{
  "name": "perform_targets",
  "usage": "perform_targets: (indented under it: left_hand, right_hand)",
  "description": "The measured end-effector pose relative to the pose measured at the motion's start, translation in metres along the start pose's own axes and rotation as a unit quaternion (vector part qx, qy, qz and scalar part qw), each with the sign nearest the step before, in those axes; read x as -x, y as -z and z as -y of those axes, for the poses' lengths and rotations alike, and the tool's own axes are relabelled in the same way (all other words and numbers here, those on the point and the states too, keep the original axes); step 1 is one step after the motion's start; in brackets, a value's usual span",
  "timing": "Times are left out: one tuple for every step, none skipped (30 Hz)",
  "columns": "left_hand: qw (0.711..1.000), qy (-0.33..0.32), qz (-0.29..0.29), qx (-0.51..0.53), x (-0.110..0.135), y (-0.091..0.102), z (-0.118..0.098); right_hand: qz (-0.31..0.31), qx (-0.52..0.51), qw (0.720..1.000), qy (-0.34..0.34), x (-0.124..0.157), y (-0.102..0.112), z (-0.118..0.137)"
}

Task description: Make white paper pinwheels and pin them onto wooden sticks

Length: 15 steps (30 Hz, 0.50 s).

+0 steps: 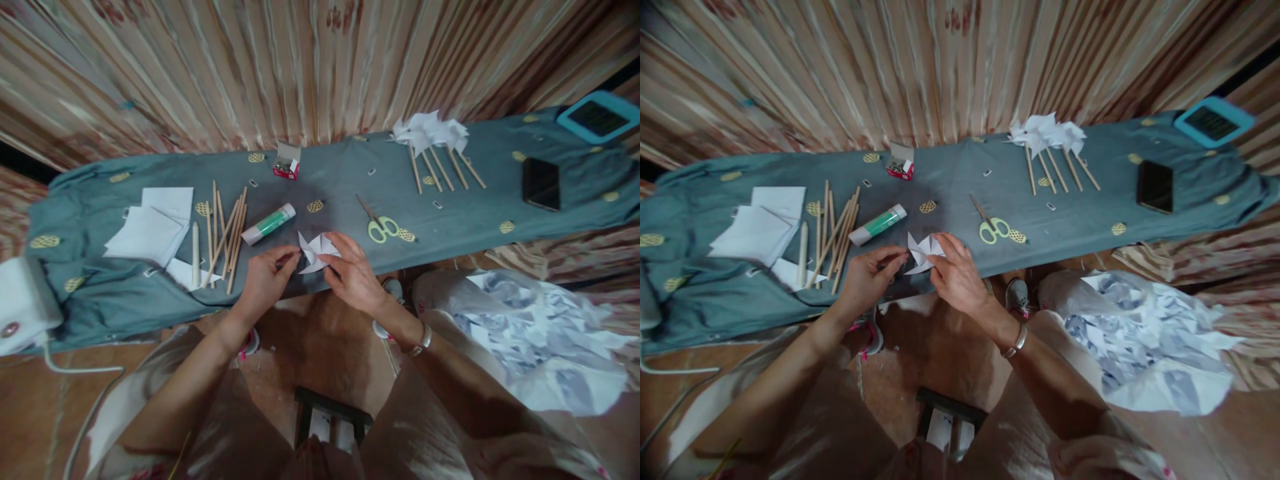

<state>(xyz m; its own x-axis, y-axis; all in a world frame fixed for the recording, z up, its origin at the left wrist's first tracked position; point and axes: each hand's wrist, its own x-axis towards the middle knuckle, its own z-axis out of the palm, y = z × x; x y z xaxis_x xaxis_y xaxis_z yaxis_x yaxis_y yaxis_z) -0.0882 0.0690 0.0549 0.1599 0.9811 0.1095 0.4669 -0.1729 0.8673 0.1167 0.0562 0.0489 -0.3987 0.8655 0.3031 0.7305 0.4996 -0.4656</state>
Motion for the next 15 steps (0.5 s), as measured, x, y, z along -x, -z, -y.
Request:
perform_targets:
  left_hand:
    - [0.998,0.026,0.002,0.051,0.0,-0.001,0.0]
    - [0.992,0.056,0.001,0.111,0.0,-0.002,0.0]
    - [0.981,0.089,-0.001,0.174,0.0,-0.003,-0.001]
    - [0.964,0.125,-0.006,0.234,0.0,-0.005,-0.002]
    - [0.943,0.162,-0.009,0.291,0.001,-0.007,-0.005]
    - [0.92,0.198,-0.012,0.339,0.001,-0.009,-0.008]
    - [0.897,0.227,-0.016,0.38,0.002,-0.01,-0.011]
    - [0.875,0.25,-0.018,0.415,0.003,-0.012,-0.014]
    - [0.856,0.263,-0.016,0.445,0.003,-0.013,-0.018]
    - [0.841,0.269,-0.012,0.47,0.003,-0.014,-0.021]
    - [0.829,0.271,-0.009,0.489,0.003,-0.014,-0.023]
    - [0.822,0.27,-0.008,0.501,0.003,-0.014,-0.025]
    - [0.818,0.268,-0.012,0.509,0.002,-0.014,-0.026]
    - [0.816,0.267,-0.018,0.513,0.002,-0.014,-0.027]
    - [0.815,0.265,-0.027,0.515,0.001,-0.013,-0.028]
  right_hand:
    - [-0.007,-0.005,1.0,-0.001,-0.001,-0.001,-0.001]
    - [-0.014,-0.013,1.0,-0.003,-0.001,-0.002,-0.001]
    - [-0.021,-0.021,1.0,-0.007,-0.002,-0.003,-0.001]
    - [-0.028,-0.03,0.999,-0.011,-0.003,-0.003,-0.002]
    - [-0.035,-0.039,0.999,-0.016,-0.004,-0.003,-0.001]
    - [-0.041,-0.047,0.998,-0.019,-0.004,-0.004,-0.001]
    - [-0.047,-0.053,0.997,-0.02,-0.005,-0.004,0.0]
    - [-0.052,-0.056,0.997,-0.02,-0.005,-0.004,0.001]
    - [-0.056,-0.057,0.997,-0.017,-0.006,-0.005,0.003]
    - [-0.058,-0.054,0.997,-0.012,-0.006,-0.005,0.004]
    - [-0.058,-0.047,0.997,-0.007,-0.006,-0.005,0.006]
    - [-0.057,-0.039,0.998,-0.002,-0.007,-0.005,0.008]
    - [-0.053,-0.029,0.998,0.004,-0.007,-0.005,0.011]
    - [-0.048,-0.02,0.999,0.009,-0.008,-0.004,0.013]
    - [-0.044,-0.013,0.999,0.014,-0.008,-0.004,0.015]
